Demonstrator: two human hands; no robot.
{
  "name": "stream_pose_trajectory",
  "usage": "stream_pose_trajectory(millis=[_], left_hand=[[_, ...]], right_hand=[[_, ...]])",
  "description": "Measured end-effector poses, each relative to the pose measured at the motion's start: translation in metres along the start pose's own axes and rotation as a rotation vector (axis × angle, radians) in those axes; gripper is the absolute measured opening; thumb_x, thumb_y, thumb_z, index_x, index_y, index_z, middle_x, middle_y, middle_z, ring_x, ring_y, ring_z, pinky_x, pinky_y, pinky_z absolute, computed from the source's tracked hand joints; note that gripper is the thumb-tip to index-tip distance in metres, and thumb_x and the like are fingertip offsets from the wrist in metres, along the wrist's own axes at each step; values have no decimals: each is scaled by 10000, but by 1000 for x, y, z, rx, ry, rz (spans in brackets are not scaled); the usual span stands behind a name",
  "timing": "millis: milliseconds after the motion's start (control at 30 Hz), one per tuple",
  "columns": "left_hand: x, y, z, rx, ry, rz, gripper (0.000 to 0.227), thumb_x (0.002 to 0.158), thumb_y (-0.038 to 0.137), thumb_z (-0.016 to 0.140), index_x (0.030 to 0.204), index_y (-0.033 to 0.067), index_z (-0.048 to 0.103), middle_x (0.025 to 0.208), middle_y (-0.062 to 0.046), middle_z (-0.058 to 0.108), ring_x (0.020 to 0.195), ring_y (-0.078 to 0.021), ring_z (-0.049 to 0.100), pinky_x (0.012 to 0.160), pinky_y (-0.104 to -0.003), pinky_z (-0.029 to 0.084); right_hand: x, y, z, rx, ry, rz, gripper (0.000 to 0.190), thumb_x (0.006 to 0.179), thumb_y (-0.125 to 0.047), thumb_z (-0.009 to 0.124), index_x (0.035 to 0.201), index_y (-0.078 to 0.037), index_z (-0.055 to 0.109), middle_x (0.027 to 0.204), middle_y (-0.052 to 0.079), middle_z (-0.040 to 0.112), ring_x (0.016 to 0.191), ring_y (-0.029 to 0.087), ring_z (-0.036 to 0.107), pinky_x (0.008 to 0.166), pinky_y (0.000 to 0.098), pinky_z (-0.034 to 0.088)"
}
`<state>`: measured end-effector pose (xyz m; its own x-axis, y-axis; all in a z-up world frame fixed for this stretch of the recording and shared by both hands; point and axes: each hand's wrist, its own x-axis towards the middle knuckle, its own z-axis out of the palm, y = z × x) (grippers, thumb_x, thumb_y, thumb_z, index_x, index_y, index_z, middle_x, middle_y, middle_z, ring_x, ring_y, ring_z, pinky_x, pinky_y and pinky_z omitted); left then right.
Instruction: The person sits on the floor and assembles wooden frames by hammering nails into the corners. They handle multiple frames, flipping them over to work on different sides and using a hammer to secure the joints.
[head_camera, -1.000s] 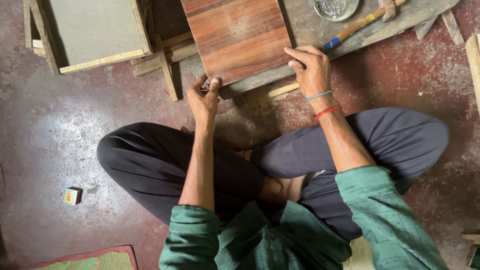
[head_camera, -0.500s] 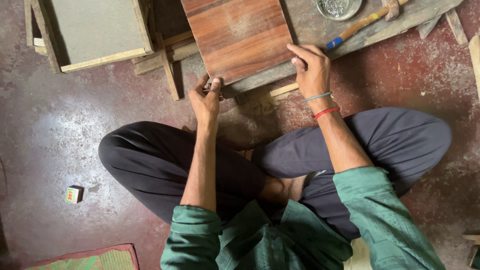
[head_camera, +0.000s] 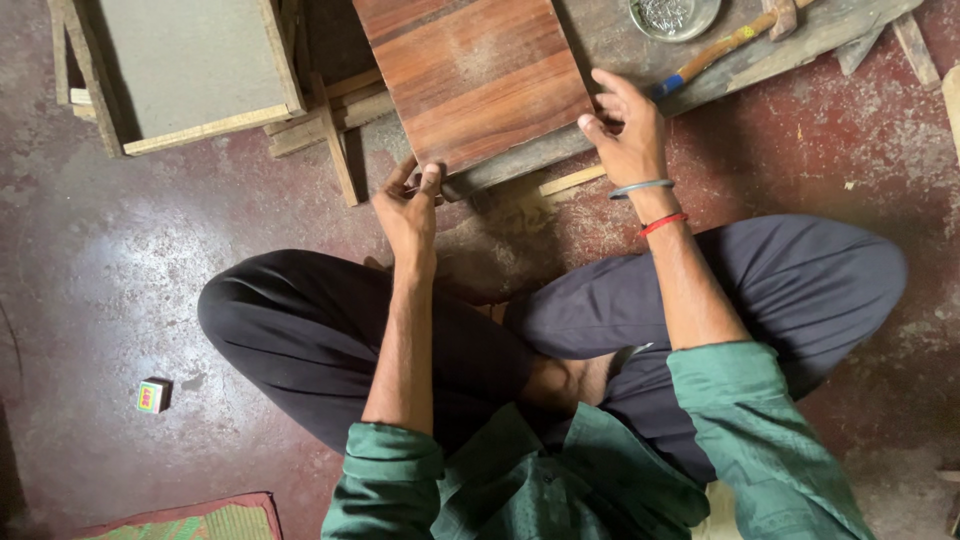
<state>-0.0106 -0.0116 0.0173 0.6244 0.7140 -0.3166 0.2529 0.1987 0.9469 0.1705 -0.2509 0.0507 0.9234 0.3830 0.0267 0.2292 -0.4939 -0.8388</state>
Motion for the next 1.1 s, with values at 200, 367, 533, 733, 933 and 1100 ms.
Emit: stream_pose_trajectory(millis=[200, 367, 533, 733, 933, 1100], left_hand=[[3, -1, 0, -58, 16, -44, 505, 873, 183, 786, 1328, 14, 647, 1118, -190, 768, 906, -214, 772, 782, -378, 674], [2, 7, -1, 1, 13, -78, 499, 881, 179, 783, 1337, 20, 654, 1078, -201, 783, 854, -213, 747, 759, -377, 649], [3, 11, -2, 72, 2, -110, 511, 894, 185, 776, 1342, 0, 615, 1071, -160, 770, 834, -173, 761, 749, -343, 653], [6, 5, -4, -99, -46, -135, 440, 917, 141, 745, 1312, -8, 623, 955, -162, 773, 752, -164, 703, 718, -339, 611], [9, 0, -7, -223, -38, -155, 385, 916, 71, 725, 1288, 8, 651, 999, -107, 776, 772, -153, 720, 785, -315, 644], [8, 2, -9, -319, -41, -189, 369, 922, 36, 721, 1284, 36, 650, 1035, -118, 777, 814, -176, 735, 801, -329, 648]], right_hand=[[2, -18, -5, 74, -103, 102, 547, 950, -44, 743, 1463, -104, 564, 1313, 221, 653, 1163, 297, 679, 955, 400, 592], [0, -34, -6, 141, -117, 240, 483, 973, -99, 699, 1438, -98, 569, 1199, 186, 729, 1047, 245, 714, 887, 393, 598], [3, -37, -3, 389, -38, 269, 445, 971, -83, 709, 1392, -8, 586, 1252, 121, 596, 1066, 188, 735, 851, 371, 638], [-3, -34, 3, 530, -42, 300, 469, 928, -29, 709, 1379, 10, 587, 1056, 128, 692, 950, 189, 734, 851, 331, 683], [-3, -31, 7, 587, -15, 371, 500, 886, 5, 739, 1364, 25, 592, 1033, 116, 698, 939, 190, 756, 852, 349, 681], [-6, -18, 5, 813, -55, 444, 516, 911, 27, 736, 1399, 30, 569, 1063, 115, 686, 985, 197, 726, 937, 360, 659]])
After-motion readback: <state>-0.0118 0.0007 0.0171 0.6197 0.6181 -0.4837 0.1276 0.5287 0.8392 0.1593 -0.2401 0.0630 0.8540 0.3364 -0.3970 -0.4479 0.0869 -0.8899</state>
